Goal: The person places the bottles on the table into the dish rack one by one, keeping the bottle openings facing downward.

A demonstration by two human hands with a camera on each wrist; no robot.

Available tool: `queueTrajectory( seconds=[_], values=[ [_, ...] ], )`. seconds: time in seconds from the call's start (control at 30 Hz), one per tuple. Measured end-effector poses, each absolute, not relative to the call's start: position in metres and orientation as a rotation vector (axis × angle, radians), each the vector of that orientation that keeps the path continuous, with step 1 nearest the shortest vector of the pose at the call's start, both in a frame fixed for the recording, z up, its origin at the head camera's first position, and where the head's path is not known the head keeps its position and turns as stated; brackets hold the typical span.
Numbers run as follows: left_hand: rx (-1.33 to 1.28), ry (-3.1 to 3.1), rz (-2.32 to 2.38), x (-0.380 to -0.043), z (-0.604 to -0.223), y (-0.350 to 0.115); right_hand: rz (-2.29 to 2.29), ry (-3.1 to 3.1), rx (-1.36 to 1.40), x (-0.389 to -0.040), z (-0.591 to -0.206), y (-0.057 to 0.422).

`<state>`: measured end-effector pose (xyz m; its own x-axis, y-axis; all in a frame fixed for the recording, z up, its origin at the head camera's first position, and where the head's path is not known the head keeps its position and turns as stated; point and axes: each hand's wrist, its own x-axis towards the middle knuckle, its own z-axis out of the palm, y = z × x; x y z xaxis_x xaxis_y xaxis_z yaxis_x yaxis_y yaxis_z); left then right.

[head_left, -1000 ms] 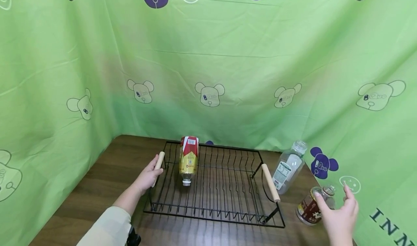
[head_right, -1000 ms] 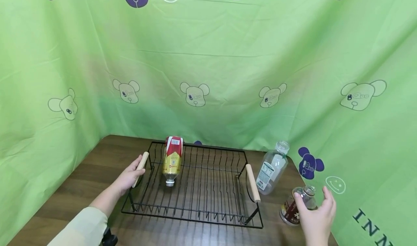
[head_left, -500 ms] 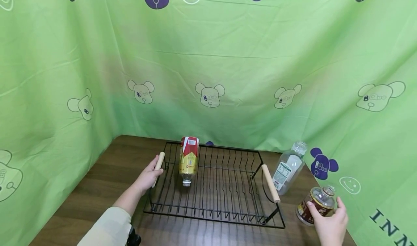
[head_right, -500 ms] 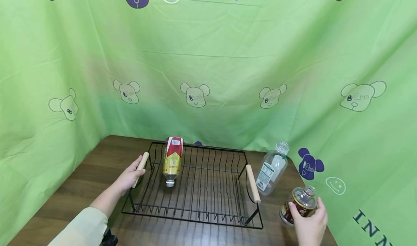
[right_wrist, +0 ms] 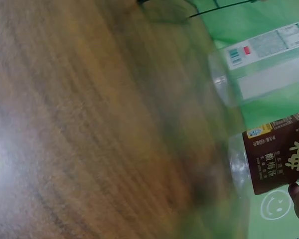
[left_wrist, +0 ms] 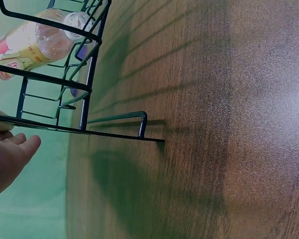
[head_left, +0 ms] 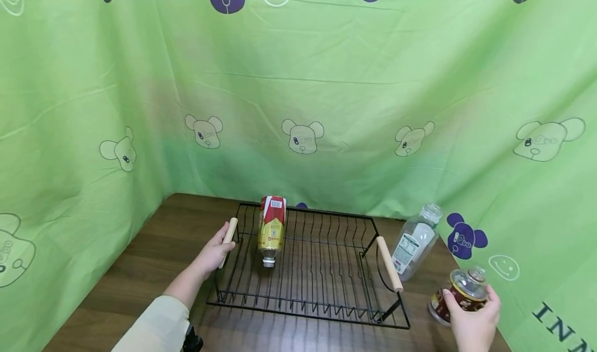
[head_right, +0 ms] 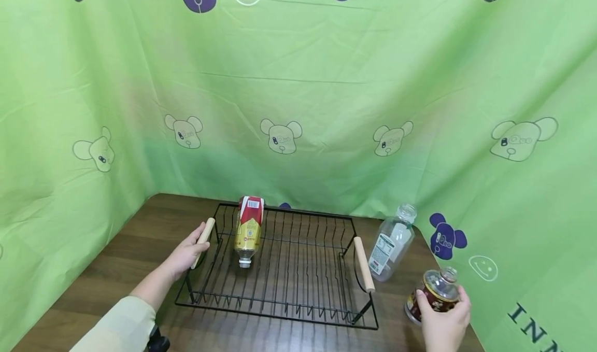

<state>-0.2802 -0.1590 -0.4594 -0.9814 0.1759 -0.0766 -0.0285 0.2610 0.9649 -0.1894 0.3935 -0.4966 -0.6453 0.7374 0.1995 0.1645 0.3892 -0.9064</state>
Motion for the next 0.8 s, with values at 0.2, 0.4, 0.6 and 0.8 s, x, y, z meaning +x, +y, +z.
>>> queueTrajectory(
  seconds=[0.2, 0.4, 0.6, 0.8],
  values=[
    [0.125, 2.354, 1.803, -0.28, -0.459, -0.159, 1.261, -1.985, -0.744, -0.188, -0.476, 0.392],
    [0.125, 2.343, 1.819, -0.281, -0.461, -0.159, 1.318, -1.972, -0.717, -0.19, -0.446, 0.388],
    [0.138, 2.336, 1.824, -0.282, -0.463, -0.159, 1.315, -1.994, -0.682, -0.192, -0.416, 0.379],
    [0.133, 2.327, 1.837, -0.282, -0.462, -0.159, 1.324, -2.052, -0.662, -0.197, -0.386, 0.364]
  ],
)
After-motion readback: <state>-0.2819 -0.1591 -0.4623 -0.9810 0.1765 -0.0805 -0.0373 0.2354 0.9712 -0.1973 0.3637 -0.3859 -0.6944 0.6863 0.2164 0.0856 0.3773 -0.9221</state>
